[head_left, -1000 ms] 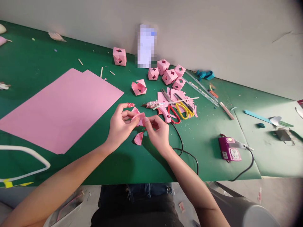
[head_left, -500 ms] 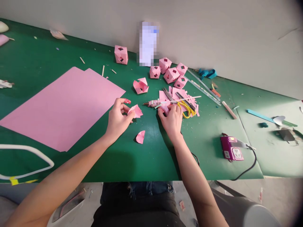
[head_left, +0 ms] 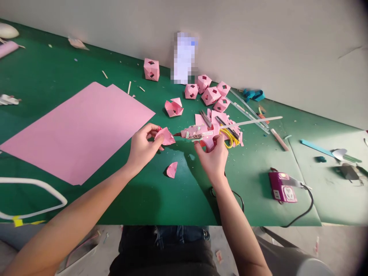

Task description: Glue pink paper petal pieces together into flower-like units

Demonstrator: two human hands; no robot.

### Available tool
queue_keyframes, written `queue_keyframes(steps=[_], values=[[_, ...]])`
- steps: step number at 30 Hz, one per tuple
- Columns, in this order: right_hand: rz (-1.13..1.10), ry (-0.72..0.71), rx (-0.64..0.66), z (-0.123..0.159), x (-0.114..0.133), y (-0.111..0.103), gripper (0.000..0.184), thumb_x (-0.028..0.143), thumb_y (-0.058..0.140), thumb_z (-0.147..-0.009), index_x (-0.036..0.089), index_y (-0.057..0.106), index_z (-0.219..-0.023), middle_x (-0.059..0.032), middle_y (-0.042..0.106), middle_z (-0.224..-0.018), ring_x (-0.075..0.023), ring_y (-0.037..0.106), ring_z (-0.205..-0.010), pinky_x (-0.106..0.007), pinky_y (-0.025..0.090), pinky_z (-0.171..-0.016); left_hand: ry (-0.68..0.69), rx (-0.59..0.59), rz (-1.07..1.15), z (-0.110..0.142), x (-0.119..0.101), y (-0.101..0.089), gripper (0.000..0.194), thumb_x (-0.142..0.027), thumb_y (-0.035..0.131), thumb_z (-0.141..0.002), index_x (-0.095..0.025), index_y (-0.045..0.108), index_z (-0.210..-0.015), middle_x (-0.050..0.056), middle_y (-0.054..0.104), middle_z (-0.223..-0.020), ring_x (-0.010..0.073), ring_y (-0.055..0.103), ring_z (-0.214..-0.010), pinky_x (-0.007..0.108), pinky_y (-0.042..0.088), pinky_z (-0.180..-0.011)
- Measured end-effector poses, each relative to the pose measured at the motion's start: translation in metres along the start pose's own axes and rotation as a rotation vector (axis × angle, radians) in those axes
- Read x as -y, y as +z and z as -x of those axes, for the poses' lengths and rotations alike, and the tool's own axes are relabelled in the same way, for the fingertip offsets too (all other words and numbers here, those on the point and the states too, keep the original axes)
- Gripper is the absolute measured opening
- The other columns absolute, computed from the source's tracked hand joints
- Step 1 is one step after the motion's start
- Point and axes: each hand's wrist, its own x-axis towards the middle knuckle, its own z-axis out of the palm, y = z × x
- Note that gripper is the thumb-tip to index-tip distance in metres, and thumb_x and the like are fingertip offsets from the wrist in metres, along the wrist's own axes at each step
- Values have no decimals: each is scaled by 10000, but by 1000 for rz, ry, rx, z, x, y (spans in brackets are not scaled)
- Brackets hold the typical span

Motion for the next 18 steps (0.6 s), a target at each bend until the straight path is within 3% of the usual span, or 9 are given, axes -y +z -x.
queue_keyframes(steps=[7, 18], values=[[3, 11, 52, 2, 0, 2, 352, 446, 671, -765, 296, 362, -841, 116, 464, -577, -142, 433, -494, -306, 393, -566, 5, -1, -30, 1, -5, 1, 93, -200, 687, -803, -202, 649, -887, -17, 704, -797, 115, 668, -531, 219, 530, -497], [65, 4, 51, 3, -5, 7, 347, 430, 665, -753, 297, 353, -827, 86, 485, -632, -157, 462, -562, -307, 395, -576, 26, -17, -41, 2, -5, 1, 96, -218, 695, -792, -210, 638, -869, -4, 703, -799, 117, 648, -498, 236, 530, -483]])
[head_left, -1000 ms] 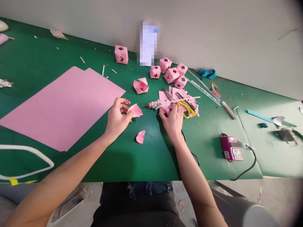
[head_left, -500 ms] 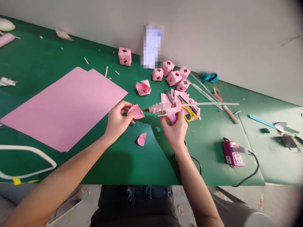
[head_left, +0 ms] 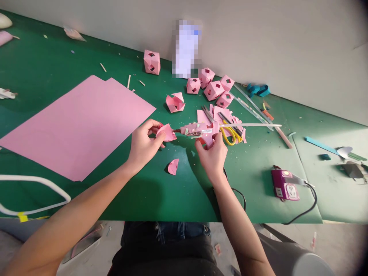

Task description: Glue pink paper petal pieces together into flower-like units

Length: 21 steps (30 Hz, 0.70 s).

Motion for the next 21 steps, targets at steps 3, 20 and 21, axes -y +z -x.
queue_keyframes(steps=[3, 20, 21], values=[[-1, -1, 3, 0, 0, 0, 340, 435, 659, -751, 296, 358, -827, 82, 488, -636, -159, 461, -566, -309, 406, -585, -2, -8, 1, 0, -2, 1, 90, -213, 687, -785, -208, 633, -857, -3, 695, -787, 118, 650, -515, 230, 528, -481], [9, -48, 0, 2, 0, 0, 235, 400, 625, -766, 275, 480, -903, 30, 593, -682, -186, 530, -596, -331, 477, -608, 19, -49, -13, 1, -7, 2, 95, -239, 677, -747, -210, 619, -816, 21, 680, -811, 157, 687, -720, 187, 494, -462], [13, -54, -3, 2, 0, 0, 230, 397, 622, -769, 275, 480, -903, 27, 597, -688, -188, 536, -601, -333, 480, -611, 20, -50, -12, 1, -7, 2, 97, -238, 676, -744, -210, 622, -819, 23, 680, -816, 158, 687, -724, 186, 492, -460]])
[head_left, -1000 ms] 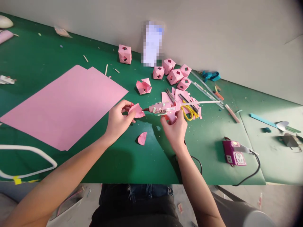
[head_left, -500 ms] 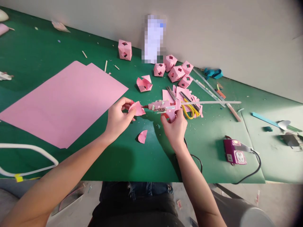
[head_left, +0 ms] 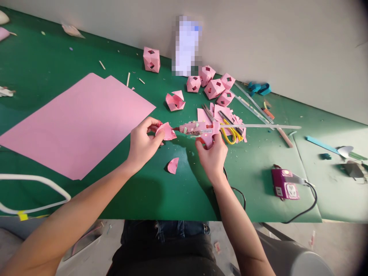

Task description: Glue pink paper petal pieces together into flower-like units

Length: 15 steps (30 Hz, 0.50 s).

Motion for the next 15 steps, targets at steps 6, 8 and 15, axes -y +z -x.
queue_keyframes(steps=[6, 8, 15], values=[[11, -7, -4, 1, -1, 1, 217, 383, 631, -780, 277, 471, -881, 28, 608, -689, -184, 535, -591, -330, 476, -606, 20, 3, -15, -1, 2, 0, 96, -252, 674, -758, -211, 626, -829, 20, 668, -816, 155, 686, -725, 181, 498, -466], [9, -4, 1, 1, -1, 1, 217, 386, 630, -781, 276, 477, -888, 27, 608, -692, -186, 536, -596, -332, 477, -611, 25, 5, -13, -1, 3, 0, 95, -252, 673, -761, -210, 627, -831, 21, 669, -821, 155, 689, -729, 182, 508, -473], [82, -11, -57, -4, -1, -2, 238, 384, 630, -745, 285, 431, -828, 30, 567, -686, -194, 522, -621, -336, 442, -625, 18, -2, -21, -1, 2, 0, 93, -234, 672, -751, -208, 632, -831, 18, 667, -810, 159, 687, -727, 186, 499, -466]])
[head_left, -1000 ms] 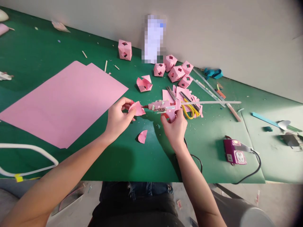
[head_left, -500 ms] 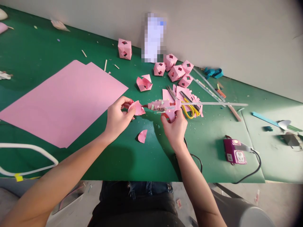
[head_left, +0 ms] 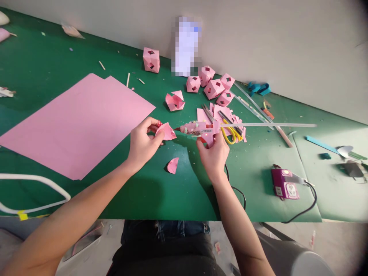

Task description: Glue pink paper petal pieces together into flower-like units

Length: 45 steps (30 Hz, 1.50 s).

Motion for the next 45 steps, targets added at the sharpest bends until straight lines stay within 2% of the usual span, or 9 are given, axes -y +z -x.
queue_keyframes(steps=[3, 7, 10, 20, 26, 32, 39, 45], values=[[-19, 31, -24, -2, 1, -2, 247, 382, 636, -728, 285, 421, -799, 63, 511, -632, -169, 470, -569, -322, 422, -605, -6, -3, -4, 0, 1, 0, 101, -219, 669, -754, -209, 638, -850, 8, 677, -808, 141, 673, -670, 195, 521, -484], [-81, 51, 21, -2, 4, -2, 242, 396, 633, -735, 283, 424, -781, 88, 468, -593, -145, 422, -538, -308, 422, -594, -2, 13, 6, 1, 2, 0, 105, -235, 677, -769, -207, 641, -864, 5, 686, -821, 128, 661, -631, 205, 556, -501], [-83, 47, 55, 0, 4, 1, 243, 422, 633, -743, 279, 445, -801, 82, 486, -609, -148, 432, -551, -307, 404, -589, 10, 21, 16, 1, 2, 0, 101, -243, 679, -762, -208, 640, -849, 10, 668, -817, 151, 678, -699, 200, 562, -494], [-49, 58, 90, 1, 4, 0, 237, 426, 634, -728, 269, 482, -818, 64, 527, -651, -155, 471, -569, -317, 401, -607, 15, 6, -6, 1, -3, -1, 98, -225, 659, -735, -209, 617, -822, 8, 645, -792, 158, 680, -724, 187, 508, -479], [-51, 66, 121, 1, 6, -2, 261, 430, 629, -731, 278, 425, -789, 71, 498, -609, -156, 476, -562, -313, 398, -600, 33, -6, -6, -1, 0, -2, 115, -255, 666, -741, -209, 615, -833, 15, 647, -817, 164, 669, -753, 198, 546, -506], [-41, 62, 87, 1, 6, -2, 255, 431, 626, -719, 272, 452, -816, 70, 495, -635, -151, 454, -572, -313, 390, -608, 35, 18, -5, 1, 1, 0, 117, -242, 672, -735, -203, 621, -832, 10, 643, -794, 157, 668, -738, 178, 515, -489], [-45, 48, 69, 0, 4, -2, 237, 419, 635, -732, 267, 482, -830, 71, 500, -628, -149, 450, -567, -315, 399, -610, 27, 38, 19, 3, 1, 1, 109, -231, 692, -737, -194, 646, -829, -2, 649, -770, 133, 661, -644, 199, 567, -506], [-61, 53, 2, -1, 4, -1, 254, 392, 654, -709, 276, 455, -815, 80, 491, -626, -146, 439, -556, -321, 419, -612, 21, 60, 15, 4, 2, 1, 127, -244, 709, -748, -187, 666, -853, -4, 654, -775, 127, 660, -623, 197, 572, -502]])
